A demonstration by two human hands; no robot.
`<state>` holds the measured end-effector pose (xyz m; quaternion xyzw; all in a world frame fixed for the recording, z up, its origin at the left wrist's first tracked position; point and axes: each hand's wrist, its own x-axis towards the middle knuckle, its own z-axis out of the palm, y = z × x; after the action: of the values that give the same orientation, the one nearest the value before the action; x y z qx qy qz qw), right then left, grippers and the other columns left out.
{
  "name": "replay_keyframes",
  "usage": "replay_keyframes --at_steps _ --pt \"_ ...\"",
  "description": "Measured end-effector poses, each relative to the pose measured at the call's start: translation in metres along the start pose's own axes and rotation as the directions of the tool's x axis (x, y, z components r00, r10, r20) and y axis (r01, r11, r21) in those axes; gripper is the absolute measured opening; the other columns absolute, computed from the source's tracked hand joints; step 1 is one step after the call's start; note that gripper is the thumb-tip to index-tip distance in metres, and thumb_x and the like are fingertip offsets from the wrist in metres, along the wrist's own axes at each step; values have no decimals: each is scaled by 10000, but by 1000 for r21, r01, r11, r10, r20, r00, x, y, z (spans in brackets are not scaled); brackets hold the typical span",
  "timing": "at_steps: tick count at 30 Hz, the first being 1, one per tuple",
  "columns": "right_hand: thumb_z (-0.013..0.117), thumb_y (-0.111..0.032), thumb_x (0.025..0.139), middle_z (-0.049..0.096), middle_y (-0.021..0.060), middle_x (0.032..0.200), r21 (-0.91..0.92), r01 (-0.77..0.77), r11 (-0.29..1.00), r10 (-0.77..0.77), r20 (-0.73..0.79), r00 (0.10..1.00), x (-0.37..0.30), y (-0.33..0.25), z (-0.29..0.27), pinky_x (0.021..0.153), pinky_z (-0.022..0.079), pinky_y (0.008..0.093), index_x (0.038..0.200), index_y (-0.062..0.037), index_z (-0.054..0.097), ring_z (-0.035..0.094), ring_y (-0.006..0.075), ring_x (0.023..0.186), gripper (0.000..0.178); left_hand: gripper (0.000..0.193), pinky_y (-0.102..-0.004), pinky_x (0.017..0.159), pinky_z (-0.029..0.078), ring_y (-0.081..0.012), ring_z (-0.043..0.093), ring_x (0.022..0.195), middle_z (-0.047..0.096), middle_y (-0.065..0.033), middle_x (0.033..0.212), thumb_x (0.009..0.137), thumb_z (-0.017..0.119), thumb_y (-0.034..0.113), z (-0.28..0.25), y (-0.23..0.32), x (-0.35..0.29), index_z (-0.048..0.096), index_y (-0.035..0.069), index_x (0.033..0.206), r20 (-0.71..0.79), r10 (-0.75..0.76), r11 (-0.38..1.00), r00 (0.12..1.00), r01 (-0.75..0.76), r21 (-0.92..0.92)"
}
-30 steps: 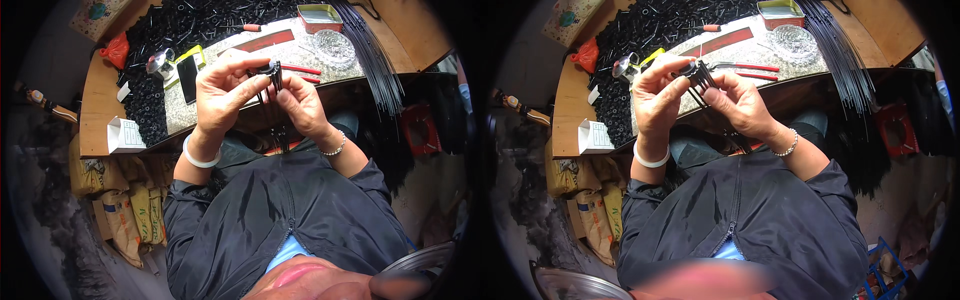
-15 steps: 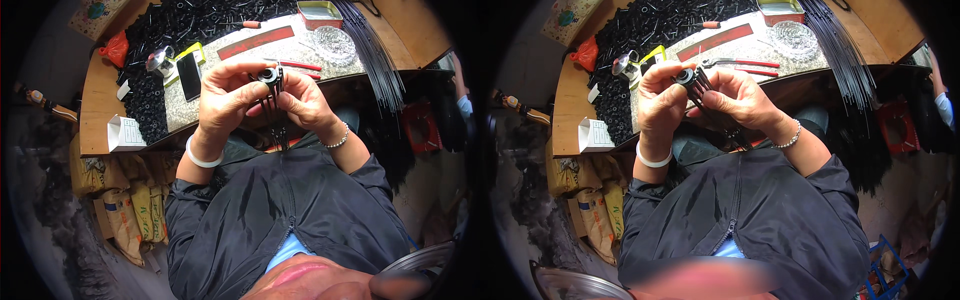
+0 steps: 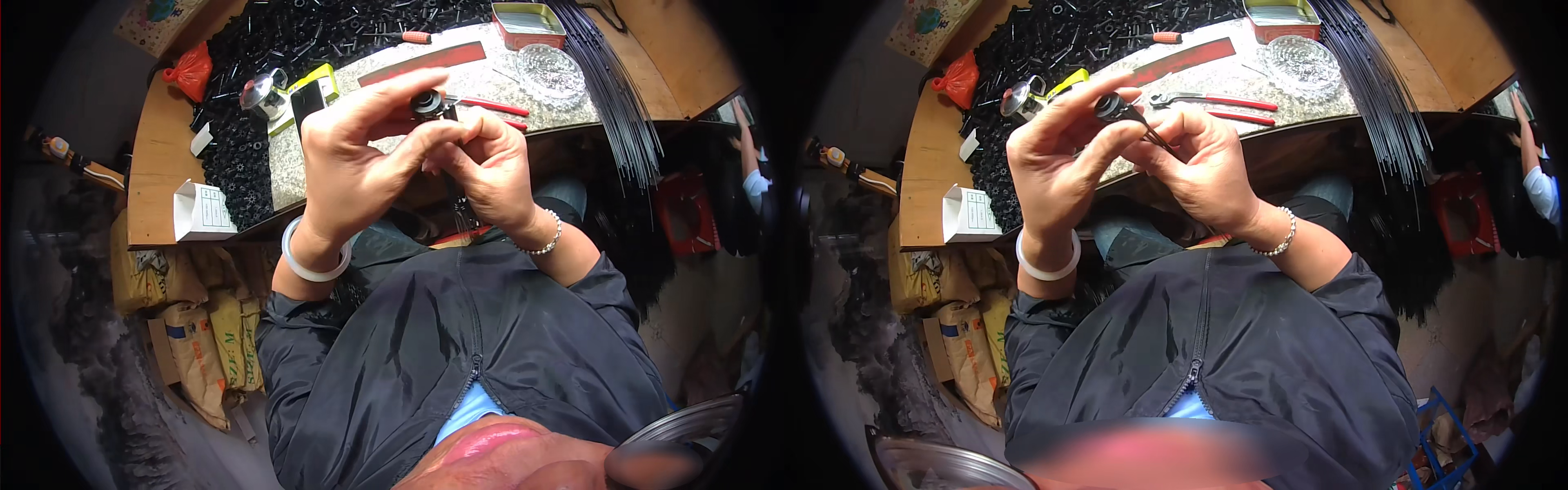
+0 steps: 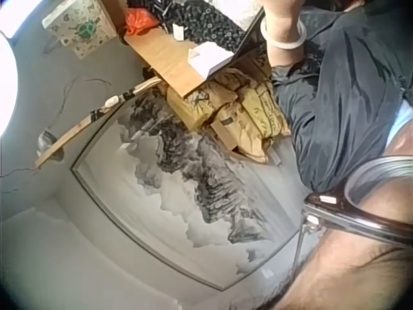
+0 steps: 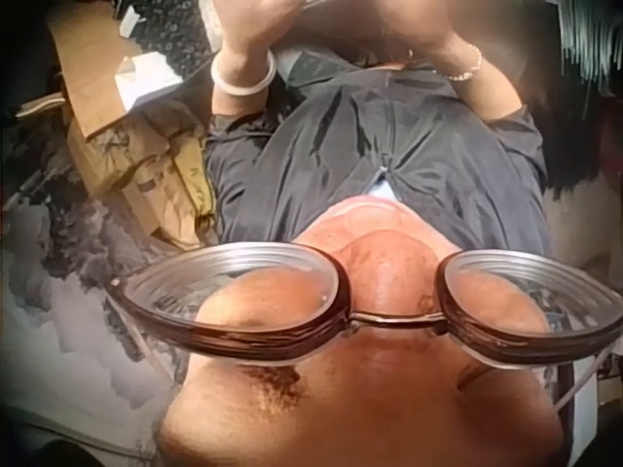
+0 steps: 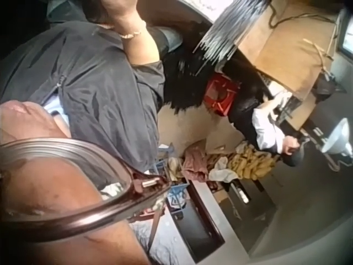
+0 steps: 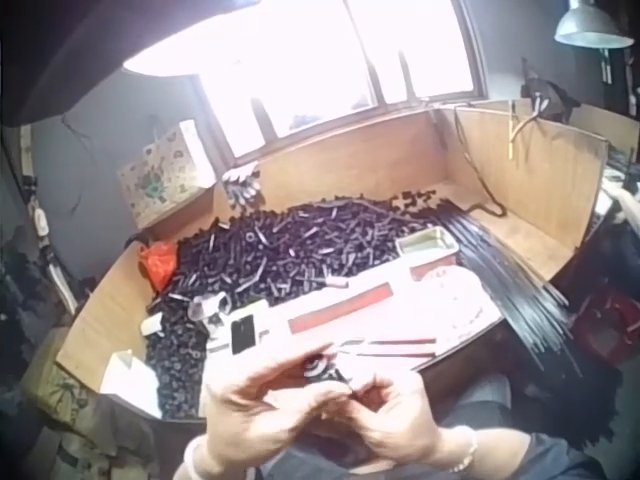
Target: Assembling bundles of wires and crimping connectors onto them using a specialized tool.
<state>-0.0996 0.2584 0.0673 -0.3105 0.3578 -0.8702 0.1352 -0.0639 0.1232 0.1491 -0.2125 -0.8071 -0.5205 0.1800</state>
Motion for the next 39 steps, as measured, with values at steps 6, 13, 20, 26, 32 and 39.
replay_keyframes --at_steps 6,13,20,26,32,39 --pt "540 -60 883 607 97 895 37 -32 999 34 -61 998 -6 1 4 720 504 224 1044 -30 441 596 111 832 192 290 -216 723 496 -126 607 823 631 -122 940 789 613 -64 6 2 -5 563 -78 1075 -51 71 995 996 -67 74" --pt "527 -115 898 611 127 898 94 -154 984 149 60 987 -8 2 -4 734 505 260 1134 -42 364 608 141 801 296 299 -230 742 486 -143 599 863 600 -130 994 804 611 -25 -7 3 -2 548 -73 1093 112 -49 999 992 46 25" --pt "309 -618 866 538 38 676 -153 -309 939 345 402 848 -5 10 -17 582 416 205 962 -9 490 526 98 616 643 389 -241 761 475 -140 590 873 593 -132 991 802 599 -33 -7 -1 -2 487 -90 1170 160 35 995 986 -20 -97" --pt "359 -444 935 437 13 645 -604 92 792 -77 52 996 -3 14 8 533 355 268 802 -30 478 403 116 580 451 538 -250 800 486 -194 600 924 594 -141 960 792 611 -41 -2 -2 3 384 -80 1278 14 62 995 998 -61 -79" --pt "460 -192 911 566 171 785 -780 226 584 -252 90 963 -5 34 0 648 453 357 1010 -4 511 569 323 742 218 476 -294 835 487 -205 606 921 604 -163 974 833 547 -54 2 -4 -5 381 -78 1278 -78 64 996 995 -59 69" --pt "527 -98 845 587 204 833 -700 172 693 -40 201 979 -12 28 -15 619 475 391 1003 -17 519 579 389 728 177 547 -294 869 443 -201 569 1015 583 -170 1098 823 602 49 27 -28 -11 361 -47 1304 -85 -42 927 995 8 -374"
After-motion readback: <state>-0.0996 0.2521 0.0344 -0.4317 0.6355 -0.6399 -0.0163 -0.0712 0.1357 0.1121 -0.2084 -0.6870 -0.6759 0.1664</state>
